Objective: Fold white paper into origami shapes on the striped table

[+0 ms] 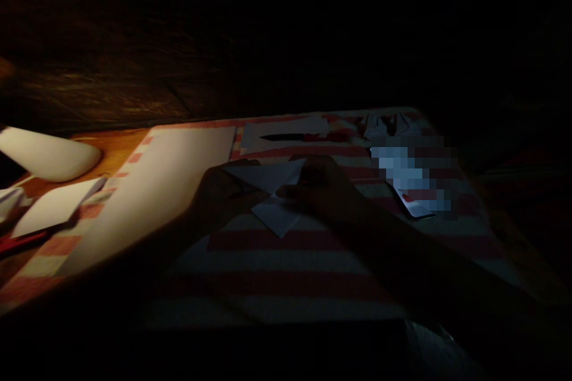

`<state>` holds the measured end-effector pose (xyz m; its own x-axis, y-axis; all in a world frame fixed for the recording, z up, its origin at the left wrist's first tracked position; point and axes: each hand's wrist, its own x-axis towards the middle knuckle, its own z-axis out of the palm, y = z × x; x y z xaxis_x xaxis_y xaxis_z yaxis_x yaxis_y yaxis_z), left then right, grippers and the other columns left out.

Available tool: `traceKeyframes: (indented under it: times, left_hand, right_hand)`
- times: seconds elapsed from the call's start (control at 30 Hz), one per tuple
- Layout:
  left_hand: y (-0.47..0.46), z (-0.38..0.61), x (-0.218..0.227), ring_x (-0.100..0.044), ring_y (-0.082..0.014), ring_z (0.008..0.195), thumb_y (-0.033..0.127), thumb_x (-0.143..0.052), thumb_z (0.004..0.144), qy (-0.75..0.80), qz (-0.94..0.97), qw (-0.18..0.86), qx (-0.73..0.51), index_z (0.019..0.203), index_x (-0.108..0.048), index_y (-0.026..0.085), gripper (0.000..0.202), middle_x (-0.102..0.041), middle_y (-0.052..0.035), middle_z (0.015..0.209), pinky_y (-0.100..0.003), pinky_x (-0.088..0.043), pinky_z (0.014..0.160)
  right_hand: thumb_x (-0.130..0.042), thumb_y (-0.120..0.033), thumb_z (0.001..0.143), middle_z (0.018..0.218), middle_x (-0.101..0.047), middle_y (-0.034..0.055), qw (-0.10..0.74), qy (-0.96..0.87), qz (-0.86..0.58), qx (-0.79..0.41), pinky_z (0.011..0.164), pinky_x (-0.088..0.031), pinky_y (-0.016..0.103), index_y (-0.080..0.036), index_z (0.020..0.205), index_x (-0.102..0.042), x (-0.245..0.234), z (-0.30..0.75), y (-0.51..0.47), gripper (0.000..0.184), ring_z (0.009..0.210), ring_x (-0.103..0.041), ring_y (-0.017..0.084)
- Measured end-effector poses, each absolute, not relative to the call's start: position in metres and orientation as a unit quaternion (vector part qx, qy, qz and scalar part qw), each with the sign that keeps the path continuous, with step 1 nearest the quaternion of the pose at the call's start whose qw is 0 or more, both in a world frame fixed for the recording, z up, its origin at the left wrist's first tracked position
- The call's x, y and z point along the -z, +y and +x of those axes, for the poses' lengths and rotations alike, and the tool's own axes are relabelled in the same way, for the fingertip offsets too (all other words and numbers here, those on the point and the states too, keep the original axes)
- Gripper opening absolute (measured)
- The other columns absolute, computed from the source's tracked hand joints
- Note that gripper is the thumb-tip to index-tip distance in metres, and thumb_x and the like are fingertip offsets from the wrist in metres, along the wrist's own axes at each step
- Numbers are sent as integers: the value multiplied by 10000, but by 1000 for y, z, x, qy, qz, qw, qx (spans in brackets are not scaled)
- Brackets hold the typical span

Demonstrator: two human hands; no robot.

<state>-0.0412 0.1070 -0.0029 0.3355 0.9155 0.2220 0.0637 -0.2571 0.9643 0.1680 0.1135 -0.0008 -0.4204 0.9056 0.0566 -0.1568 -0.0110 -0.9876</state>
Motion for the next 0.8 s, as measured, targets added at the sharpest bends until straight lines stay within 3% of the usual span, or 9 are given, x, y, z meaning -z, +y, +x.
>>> traceKeyframes:
  times: [0.37, 0.8]
  left_hand:
    - [106, -40, 3, -638, -158, 723, 243, -802, 704, 390, 643, 478, -454, 858, -669, 145, 226, -696, -45, 817, -258, -556, 622]
    - [107, -41, 4, -636, -148, 713, 222, -804, 697, 381, 676, 449, -444, 755, -699, 151, 139, -699, -33, 794, -247, -553, 626]
  right_hand:
    - [-868, -218, 691, 925, -775, 35, 408, -546, -318, -659, 803, -563, 362, -203, 911, -765, -3, 170, 113, 244, 853, -710, 202]
    - [-871, -232, 694, 829, -750, 12, 408, -566, -334, -634, 719, -568, 325, -208, 812, -745, -2, 169, 114, 174, 750, -690, 169]
